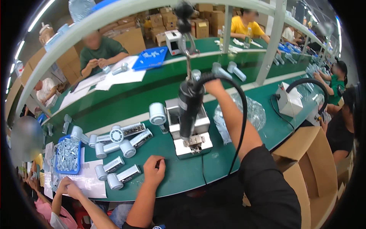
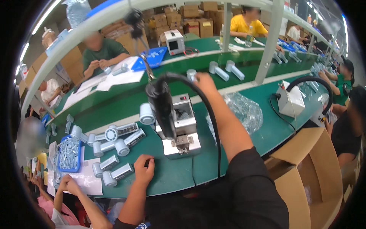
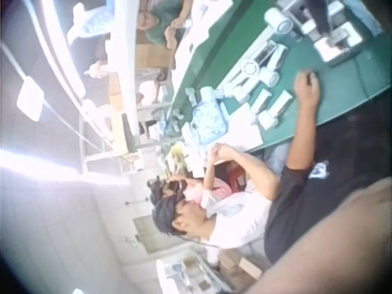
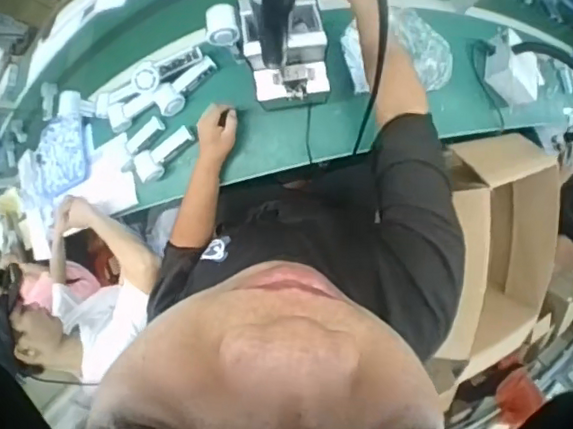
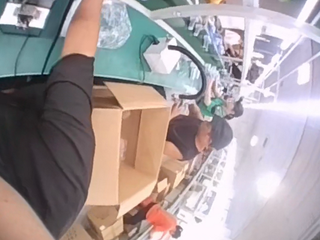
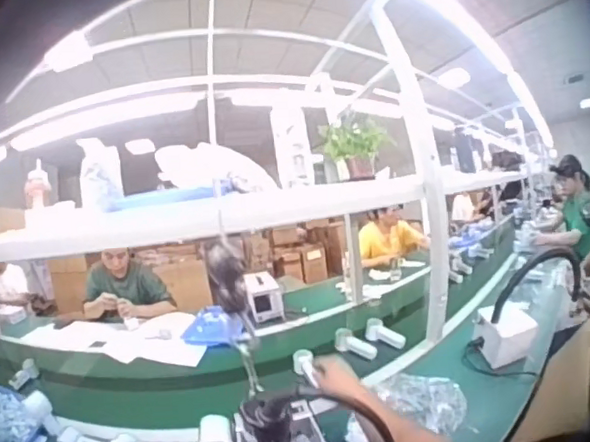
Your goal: Use an electric screwdriver to assemble small plastic fans at a factory workbench.
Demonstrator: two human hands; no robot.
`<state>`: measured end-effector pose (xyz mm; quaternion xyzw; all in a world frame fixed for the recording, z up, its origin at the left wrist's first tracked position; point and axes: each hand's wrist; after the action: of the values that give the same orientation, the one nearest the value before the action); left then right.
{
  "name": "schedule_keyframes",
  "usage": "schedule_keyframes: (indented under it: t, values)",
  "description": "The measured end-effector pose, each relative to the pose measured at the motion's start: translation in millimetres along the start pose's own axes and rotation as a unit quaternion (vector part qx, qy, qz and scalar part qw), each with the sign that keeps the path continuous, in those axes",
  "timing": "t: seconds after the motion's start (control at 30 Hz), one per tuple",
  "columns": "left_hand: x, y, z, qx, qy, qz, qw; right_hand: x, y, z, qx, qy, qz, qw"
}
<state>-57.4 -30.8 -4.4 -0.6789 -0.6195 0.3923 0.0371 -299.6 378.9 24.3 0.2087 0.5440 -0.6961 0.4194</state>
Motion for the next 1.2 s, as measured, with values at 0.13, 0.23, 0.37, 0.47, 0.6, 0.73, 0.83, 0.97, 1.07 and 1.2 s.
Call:
schedule_keyframes:
  t: [0.13,0.23,0.37,0.47,0.6,0.73,0.83,0.97,1.07,1.2]
  values:
    - [-15.4,15.8,6.9,-0.071,-0.016,-0.027,0.997,63.6,13.5,34.6,0.159,-0.042,0.314,0.935]
    - [-2.4,6.8,-0.6,-0.062,0.010,-0.005,0.998,87.6,31.9,-62.0,0.187,-0.311,0.030,0.932]
    - [-9.7,15.9,-3.4,-0.023,-0.024,-0.009,0.999,-48.7,36.6,4.9,0.048,-0.139,-0.021,0.989]
    - [-15.4,16.7,-12.5,-0.082,0.082,-0.053,0.992,-183.1,72.9,102.2,0.086,-0.077,0.016,0.993]
    - [-20.1,9.6,-66.9,-0.020,0.192,-0.070,0.979,-319.4,152.4,140.0,0.100,-0.040,0.158,0.982]
    - [-22.5,7.4,-133.5,0.187,0.254,0.113,0.942,-336.9,183.5,155.9,-0.259,-0.215,0.243,0.910]
    - [-10.8,3.0,-170.7,0.206,0.261,0.211,0.919,-291.8,184.3,212.5,-0.332,-0.314,0.297,0.839]
    - [-9.7,12.4,-156.2,0.178,0.191,0.219,0.940,-262.0,192.3,217.3,-0.346,-0.488,0.234,0.767]
    - [-14.3,34.0,-123.0,-0.015,0.224,0.155,0.962,-237.1,194.7,165.1,0.071,-0.579,-0.118,0.804]
    - [-4.1,18.8,-85.9,-0.051,0.254,0.012,0.966,-110.9,162.6,28.2,0.212,-0.145,0.028,0.966]
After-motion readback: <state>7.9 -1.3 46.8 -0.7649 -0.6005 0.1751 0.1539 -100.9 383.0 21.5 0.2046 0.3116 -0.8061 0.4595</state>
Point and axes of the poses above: each hand's wrist, its own y-axis away from the middle knuckle, its own x-axis out of the palm, z = x × y, and after that the axes turned 1 degree about x, right-handed
